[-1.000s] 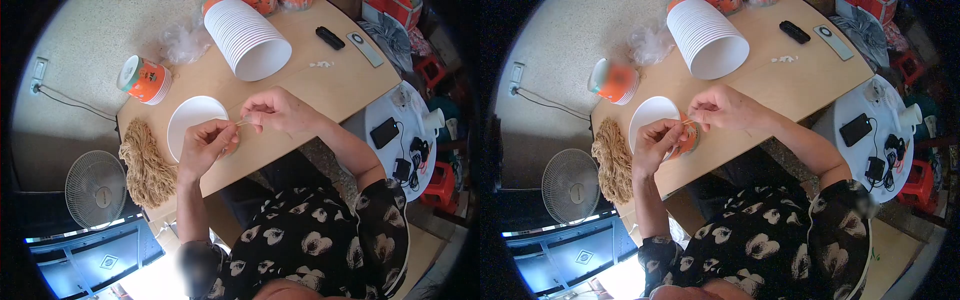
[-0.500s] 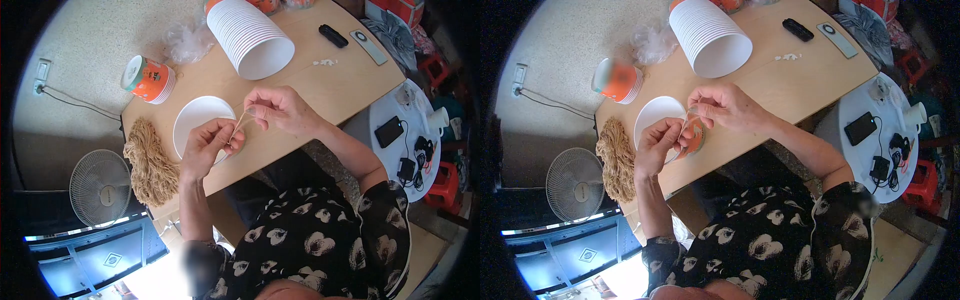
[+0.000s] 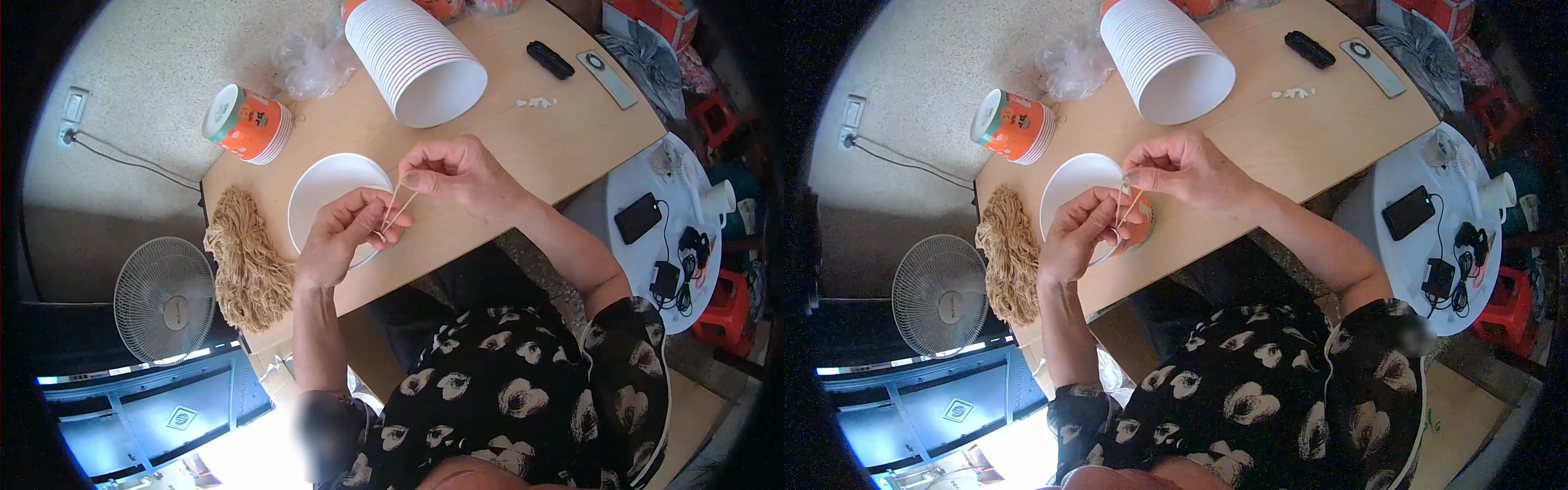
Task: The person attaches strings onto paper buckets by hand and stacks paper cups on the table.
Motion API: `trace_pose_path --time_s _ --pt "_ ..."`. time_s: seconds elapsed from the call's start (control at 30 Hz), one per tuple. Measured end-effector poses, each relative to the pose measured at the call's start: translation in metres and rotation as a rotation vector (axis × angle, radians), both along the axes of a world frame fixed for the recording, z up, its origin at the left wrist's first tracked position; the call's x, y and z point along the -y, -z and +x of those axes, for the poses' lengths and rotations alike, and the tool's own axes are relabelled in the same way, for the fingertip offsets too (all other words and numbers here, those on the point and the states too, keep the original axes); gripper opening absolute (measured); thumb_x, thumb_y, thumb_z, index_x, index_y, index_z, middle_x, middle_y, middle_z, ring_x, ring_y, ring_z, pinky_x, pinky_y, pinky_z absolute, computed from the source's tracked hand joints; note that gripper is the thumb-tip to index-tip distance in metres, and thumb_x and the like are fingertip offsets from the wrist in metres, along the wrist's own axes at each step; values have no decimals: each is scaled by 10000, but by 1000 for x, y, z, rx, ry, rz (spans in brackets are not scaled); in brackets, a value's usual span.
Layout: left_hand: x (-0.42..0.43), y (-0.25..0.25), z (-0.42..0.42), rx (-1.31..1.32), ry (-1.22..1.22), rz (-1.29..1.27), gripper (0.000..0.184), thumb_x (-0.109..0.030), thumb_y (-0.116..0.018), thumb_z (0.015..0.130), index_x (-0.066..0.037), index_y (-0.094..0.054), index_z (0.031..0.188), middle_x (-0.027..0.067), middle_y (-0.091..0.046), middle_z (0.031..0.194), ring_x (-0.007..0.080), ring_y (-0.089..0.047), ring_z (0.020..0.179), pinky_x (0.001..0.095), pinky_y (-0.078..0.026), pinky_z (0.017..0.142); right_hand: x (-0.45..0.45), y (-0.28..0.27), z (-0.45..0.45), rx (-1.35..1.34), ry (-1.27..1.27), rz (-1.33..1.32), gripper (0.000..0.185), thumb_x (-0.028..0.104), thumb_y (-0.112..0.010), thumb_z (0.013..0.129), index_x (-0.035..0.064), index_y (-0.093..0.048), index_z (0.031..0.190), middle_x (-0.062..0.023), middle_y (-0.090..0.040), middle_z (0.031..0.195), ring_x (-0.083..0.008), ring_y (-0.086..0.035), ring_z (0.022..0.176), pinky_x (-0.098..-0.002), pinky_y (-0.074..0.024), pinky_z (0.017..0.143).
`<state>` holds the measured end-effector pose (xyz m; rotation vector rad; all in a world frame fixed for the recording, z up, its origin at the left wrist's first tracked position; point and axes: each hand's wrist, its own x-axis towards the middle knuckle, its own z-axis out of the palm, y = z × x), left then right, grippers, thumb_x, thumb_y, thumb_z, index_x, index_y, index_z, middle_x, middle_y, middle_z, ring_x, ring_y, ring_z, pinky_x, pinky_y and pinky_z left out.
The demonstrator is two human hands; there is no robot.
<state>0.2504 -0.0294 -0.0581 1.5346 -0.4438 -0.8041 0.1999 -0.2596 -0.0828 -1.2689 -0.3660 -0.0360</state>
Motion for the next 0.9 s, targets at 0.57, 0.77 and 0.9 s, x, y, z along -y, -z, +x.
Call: trace_pose_path --time_s 0.57,0.77,0.9 --pt "4 13 -10 83 -14 -198 189 -3 -648 960 28 -683 1143 61 -702 903 99 -628 793 243 -507 705 -4 5 -2 -176 -24 33 138 154 -672 962 16 -673 964 32 -594 765 -32 -501 638 -194 -364 543" --pt "13 11 -24 318 -186 -225 247 26 -654 950 30 -666 1197 54 -701 903 87 -623 783 233 -510 696 -13 11 0 -214 -40 -37 106 45 -641 918 -34 -667 852 -29 -626 711 -76 -540 623 -247 -426 565" --pt "9 17 -24 457 -210 -116 228 7 -664 953 27 -678 1180 38 -699 905 74 -627 789 216 -518 708 -14 7 -3 -212 -50 -84 139 93 -643 954 -11 -658 862 14 -570 671 -49 -496 590 -217 -367 527"
